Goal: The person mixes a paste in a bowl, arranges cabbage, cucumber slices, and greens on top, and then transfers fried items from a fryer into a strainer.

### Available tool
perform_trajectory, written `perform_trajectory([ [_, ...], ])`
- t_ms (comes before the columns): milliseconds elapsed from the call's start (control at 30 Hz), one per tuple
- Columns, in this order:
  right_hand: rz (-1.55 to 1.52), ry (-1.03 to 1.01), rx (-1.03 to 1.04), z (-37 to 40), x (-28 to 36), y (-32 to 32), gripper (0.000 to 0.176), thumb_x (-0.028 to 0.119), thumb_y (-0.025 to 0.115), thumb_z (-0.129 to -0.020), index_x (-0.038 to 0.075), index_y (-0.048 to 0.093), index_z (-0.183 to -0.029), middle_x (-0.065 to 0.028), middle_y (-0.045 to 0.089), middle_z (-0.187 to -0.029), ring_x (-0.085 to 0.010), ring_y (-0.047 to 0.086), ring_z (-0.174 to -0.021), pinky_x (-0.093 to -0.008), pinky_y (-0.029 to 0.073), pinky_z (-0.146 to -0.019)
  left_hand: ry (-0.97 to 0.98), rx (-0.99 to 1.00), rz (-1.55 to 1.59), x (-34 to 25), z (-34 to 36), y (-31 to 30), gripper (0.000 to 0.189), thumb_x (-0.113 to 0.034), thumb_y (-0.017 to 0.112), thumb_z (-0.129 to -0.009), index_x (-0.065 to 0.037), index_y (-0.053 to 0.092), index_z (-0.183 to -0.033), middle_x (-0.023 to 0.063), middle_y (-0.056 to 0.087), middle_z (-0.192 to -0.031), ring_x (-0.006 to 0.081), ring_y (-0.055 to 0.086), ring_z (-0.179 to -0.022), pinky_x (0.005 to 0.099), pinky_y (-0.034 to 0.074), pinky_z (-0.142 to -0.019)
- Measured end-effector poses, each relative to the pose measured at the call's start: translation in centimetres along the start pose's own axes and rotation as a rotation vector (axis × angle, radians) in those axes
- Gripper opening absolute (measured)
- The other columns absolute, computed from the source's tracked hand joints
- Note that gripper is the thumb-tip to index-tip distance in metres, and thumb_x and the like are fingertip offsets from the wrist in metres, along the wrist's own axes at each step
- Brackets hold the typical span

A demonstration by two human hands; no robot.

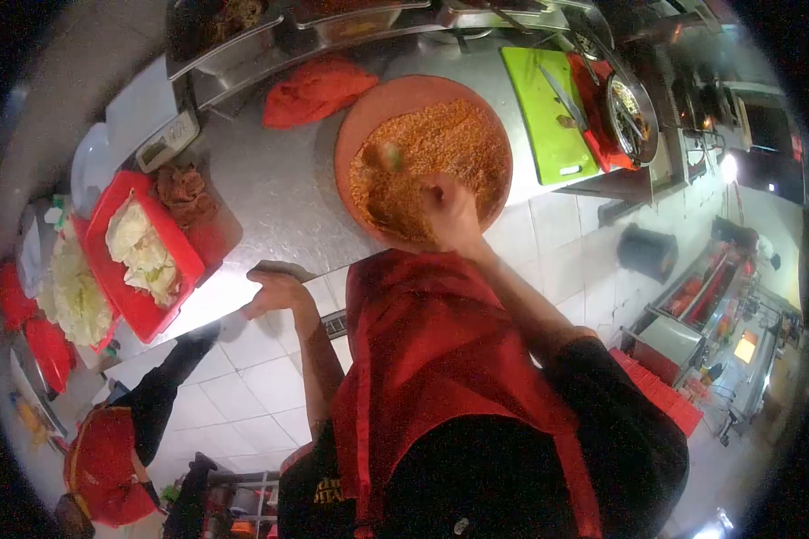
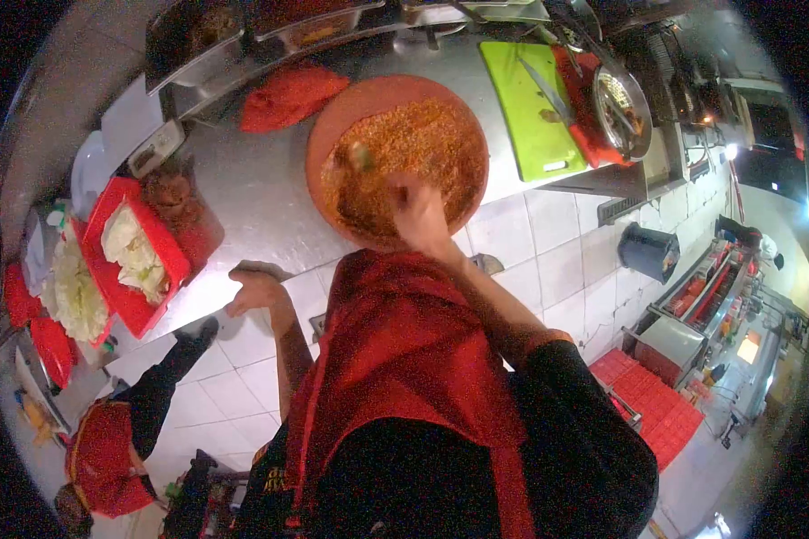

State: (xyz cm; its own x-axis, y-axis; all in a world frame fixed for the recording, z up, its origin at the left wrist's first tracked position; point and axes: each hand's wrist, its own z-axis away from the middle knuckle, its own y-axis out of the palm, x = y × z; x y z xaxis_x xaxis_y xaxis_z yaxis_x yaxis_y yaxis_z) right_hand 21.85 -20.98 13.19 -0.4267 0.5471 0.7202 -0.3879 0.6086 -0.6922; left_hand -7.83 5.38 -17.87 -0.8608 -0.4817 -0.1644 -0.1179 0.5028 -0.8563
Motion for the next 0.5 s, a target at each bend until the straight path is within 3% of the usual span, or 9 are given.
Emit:
perform_trajectory([
  [67,-0.090,0.228,-0.005,-1.4,-0.1,0.7,0.018,0.003,0.061,-0.085,0.003,0.067,-0.102,-0.0199,0.070,-0.091,-0.0342,0.071,-0.082,-0.0383,0.055,-0.073,0.004,0.008,0.114,-0.8,0.2,-3.9,0.042,-0.032,0.061,-0.088,0.001,0.046,-0.109,0.0183,0.051,-0.112,0.0249,0.052,-0.105,0.0365,0.043,-0.087],
  [100,-0.090,0.229,-0.008,-0.8,0.0,1.3,0.018,0.003,0.061,-0.085,0.003,0.067,-0.102,-0.0199,0.070,-0.091,-0.0342,0.071,-0.082,-0.0383,0.055,-0.073,0.005,0.033,0.191,-1.5,0.2,-6.2,0.042,-0.031,0.061,-0.089,0.002,0.045,-0.110,0.0188,0.051,-0.112,0.0258,0.052,-0.104,0.0373,0.043,-0.087],
  [167,-0.115,-0.072,0.037,0.5,0.4,2.3,0.020,0.013,0.063,-0.086,0.005,0.067,-0.104,-0.0210,0.070,-0.085,-0.0390,0.069,-0.078,-0.0450,0.055,-0.070,0.009,0.073,0.258,-2.2,0.2,-8.7,0.042,-0.031,0.059,-0.090,0.002,0.045,-0.111,0.0196,0.053,-0.111,0.0276,0.053,-0.104,0.0389,0.043,-0.087],
  [200,-0.109,-0.076,0.037,0.2,0.3,1.5,0.020,0.013,0.063,-0.086,0.005,0.067,-0.104,-0.0210,0.070,-0.085,-0.0390,0.069,-0.078,-0.0450,0.055,-0.070,0.010,0.086,0.264,-2.3,0.3,-9.4,0.042,-0.031,0.058,-0.091,0.003,0.045,-0.112,0.0201,0.053,-0.110,0.0286,0.053,-0.104,0.0397,0.043,-0.087],
  [267,0.175,-0.023,0.168,0.2,-0.5,-1.8,0.019,0.006,0.061,-0.085,0.006,0.068,-0.102,-0.0157,0.071,-0.090,-0.0326,0.070,-0.077,-0.0406,0.056,-0.070,0.033,0.111,0.236,-2.5,0.3,-10.2,0.043,-0.031,0.057,-0.092,0.003,0.045,-0.114,0.0209,0.054,-0.109,0.0304,0.054,-0.103,0.0414,0.043,-0.087],
  [333,0.540,0.077,0.283,-1.4,-4.3,-4.3,0.023,0.010,0.059,-0.085,0.009,0.067,-0.106,-0.0150,0.070,-0.095,-0.0345,0.069,-0.075,-0.0428,0.055,-0.068,0.066,0.136,0.188,-2.4,0.5,-10.4,0.043,-0.031,0.055,-0.093,0.004,0.044,-0.115,0.0218,0.055,-0.108,0.0322,0.055,-0.103,0.0430,0.043,-0.087],
  [367,0.394,-0.099,0.094,-2.0,-8.1,-5.4,0.025,0.012,0.058,-0.086,0.009,0.067,-0.108,-0.0167,0.070,-0.094,-0.0338,0.068,-0.073,-0.0442,0.055,-0.064,0.088,0.143,0.162,-2.5,0.3,-10.5,0.043,-0.031,0.054,-0.093,0.004,0.044,-0.116,0.0222,0.056,-0.108,0.0331,0.056,-0.103,0.0438,0.043,-0.087],
  [433,0.427,0.032,-0.018,-4.1,-9.7,-8.8,0.024,0.012,0.056,-0.088,0.008,0.066,-0.109,-0.0194,0.068,-0.086,-0.0353,0.067,-0.072,-0.0450,0.054,-0.063,0.132,0.161,0.095,-2.5,0.3,-10.4,0.044,-0.031,0.053,-0.094,0.005,0.044,-0.118,0.0231,0.057,-0.107,0.0349,0.057,-0.102,0.0455,0.043,-0.087],
  [500,0.503,-0.056,-0.095,-5.3,-7.9,-10.8,0.020,0.013,0.054,-0.091,0.008,0.066,-0.107,-0.0178,0.066,-0.081,-0.0338,0.066,-0.069,-0.0440,0.055,-0.061,0.197,0.169,0.008,-2.2,0.3,-10.4,0.044,-0.030,0.051,-0.095,0.006,0.044,-0.120,0.0240,0.058,-0.105,0.0367,0.058,-0.102,0.0471,0.043,-0.087],
])
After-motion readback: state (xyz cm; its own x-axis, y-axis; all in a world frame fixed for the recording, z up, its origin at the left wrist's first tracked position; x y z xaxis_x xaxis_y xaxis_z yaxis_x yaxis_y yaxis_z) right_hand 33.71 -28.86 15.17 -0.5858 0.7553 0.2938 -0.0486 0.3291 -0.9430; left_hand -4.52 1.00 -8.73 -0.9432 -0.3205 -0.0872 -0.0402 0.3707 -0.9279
